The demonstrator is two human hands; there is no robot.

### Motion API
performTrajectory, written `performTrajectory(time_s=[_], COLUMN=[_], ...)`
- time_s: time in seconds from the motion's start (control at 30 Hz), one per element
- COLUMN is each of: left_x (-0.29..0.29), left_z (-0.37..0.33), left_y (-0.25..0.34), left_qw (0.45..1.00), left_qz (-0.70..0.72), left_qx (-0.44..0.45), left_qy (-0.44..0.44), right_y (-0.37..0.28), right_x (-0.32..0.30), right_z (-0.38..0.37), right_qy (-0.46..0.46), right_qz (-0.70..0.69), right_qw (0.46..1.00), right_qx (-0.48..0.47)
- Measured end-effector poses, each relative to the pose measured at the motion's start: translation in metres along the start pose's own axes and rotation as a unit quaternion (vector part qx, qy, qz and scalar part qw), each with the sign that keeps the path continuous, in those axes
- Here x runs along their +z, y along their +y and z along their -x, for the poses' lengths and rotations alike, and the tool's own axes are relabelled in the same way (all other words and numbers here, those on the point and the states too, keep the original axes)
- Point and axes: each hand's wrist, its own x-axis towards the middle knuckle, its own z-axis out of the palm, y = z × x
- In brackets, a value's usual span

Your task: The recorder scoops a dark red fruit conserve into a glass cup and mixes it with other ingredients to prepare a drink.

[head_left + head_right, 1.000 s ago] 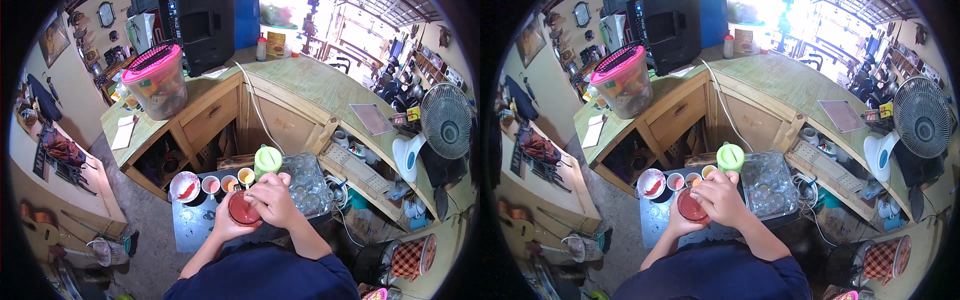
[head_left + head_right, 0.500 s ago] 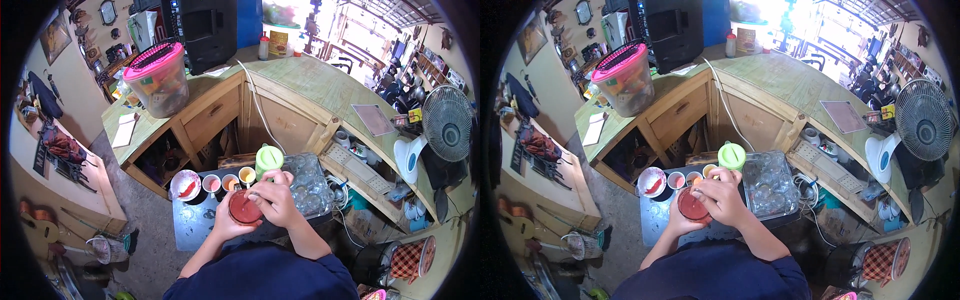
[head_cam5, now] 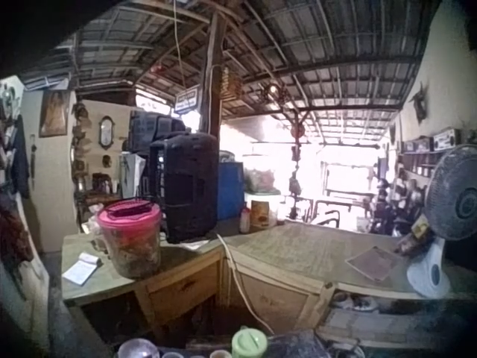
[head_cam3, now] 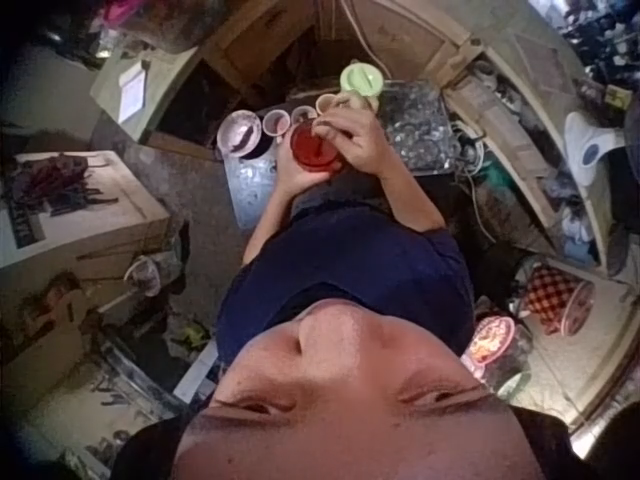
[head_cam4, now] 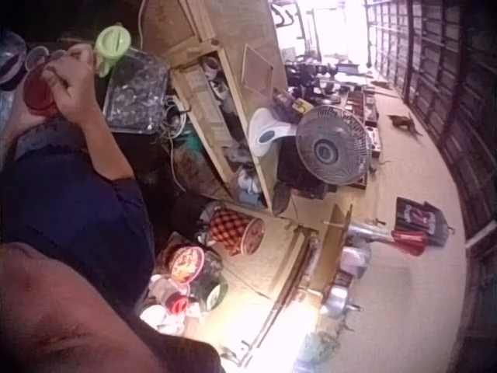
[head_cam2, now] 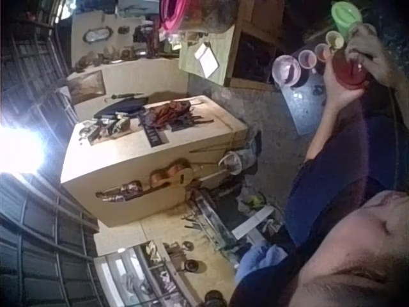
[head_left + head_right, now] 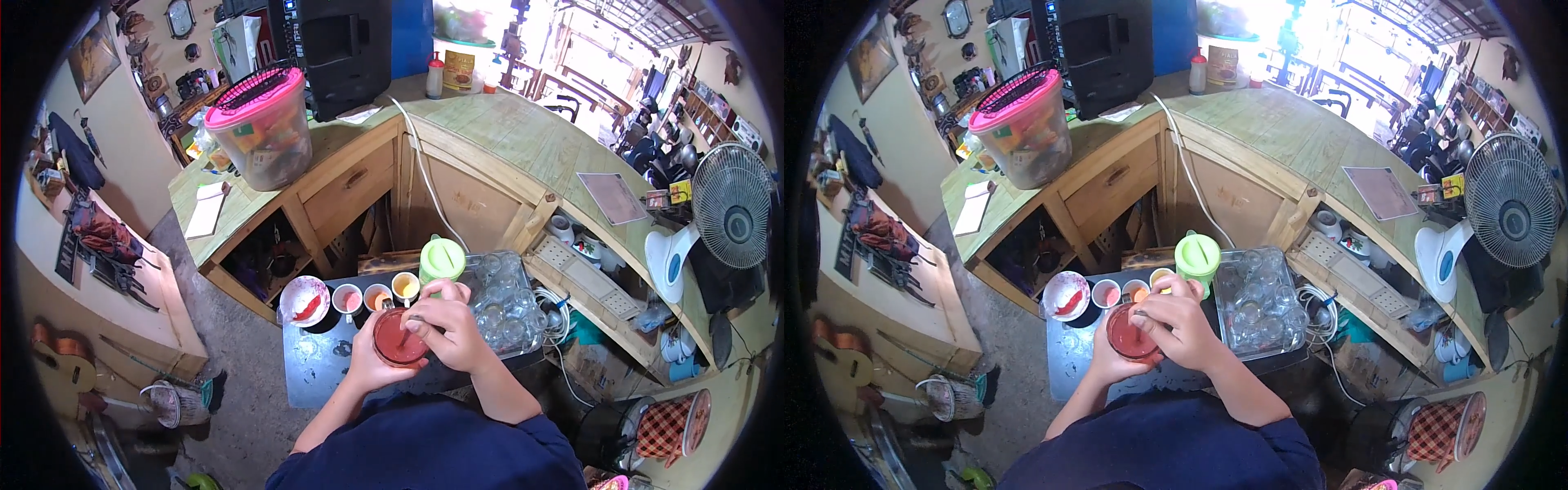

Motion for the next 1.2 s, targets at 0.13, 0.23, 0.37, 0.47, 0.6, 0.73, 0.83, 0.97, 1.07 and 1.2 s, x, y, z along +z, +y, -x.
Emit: performTrajectory(time_s=[0.13, 0.23, 0.37, 0.47, 0.6, 0.73, 0.83, 0.97, 1.07, 1.2], left_x=[-0.001, -0.001, -0.001, -0.001, 0.0, 0.0, 0.0, -0.001, -0.003, -0.002], left_z=[-0.001, -0.001, 0.0, 0.0, 0.002, 0.003, 0.002, 0.0, -0.001, -0.001], left_y=[0.006, 0.0, 0.003, 0.005, 0.006, 0.007, 0.005, 0.007, 0.006, 0.006], left_qw=[1.0, 1.0, 1.0, 1.0, 1.0, 1.0, 1.0, 1.0, 1.0, 1.0], left_qz=[-0.012, -0.004, -0.013, -0.006, -0.004, 0.003, 0.005, -0.006, -0.007, -0.007], left_qx=[-0.003, -0.001, 0.001, 0.0, 0.0, -0.011, -0.006, -0.003, -0.002, 0.0], left_qy=[-0.003, 0.0, 0.005, 0.01, 0.009, 0.008, 0.009, 0.004, 0.006, 0.007], right_y=[0.004, 0.006, 0.0, 0.005, 0.006, 0.006, -0.003, 0.001, -0.001, -0.003], right_x=[0.003, -0.001, -0.002, 0.002, 0.0, 0.0, -0.003, 0.0, 0.0, -0.002], right_z=[0.001, 0.0, -0.005, -0.002, -0.002, -0.002, -0.005, -0.005, -0.004, -0.006], right_qy=[0.04, 0.006, 0.039, -0.01, -0.012, 0.001, -0.007, 0.055, -0.022, -0.011], right_qz=[0.057, 0.036, 0.082, 0.044, -0.014, 0.036, 0.013, 0.102, 0.059, 0.026], right_qw=[0.997, 0.999, 0.995, 0.999, 1.0, 0.999, 1.0, 0.991, 0.998, 0.999], right_qx=[-0.017, -0.015, -0.033, -0.016, -0.013, -0.029, -0.02, -0.059, -0.011, -0.016])
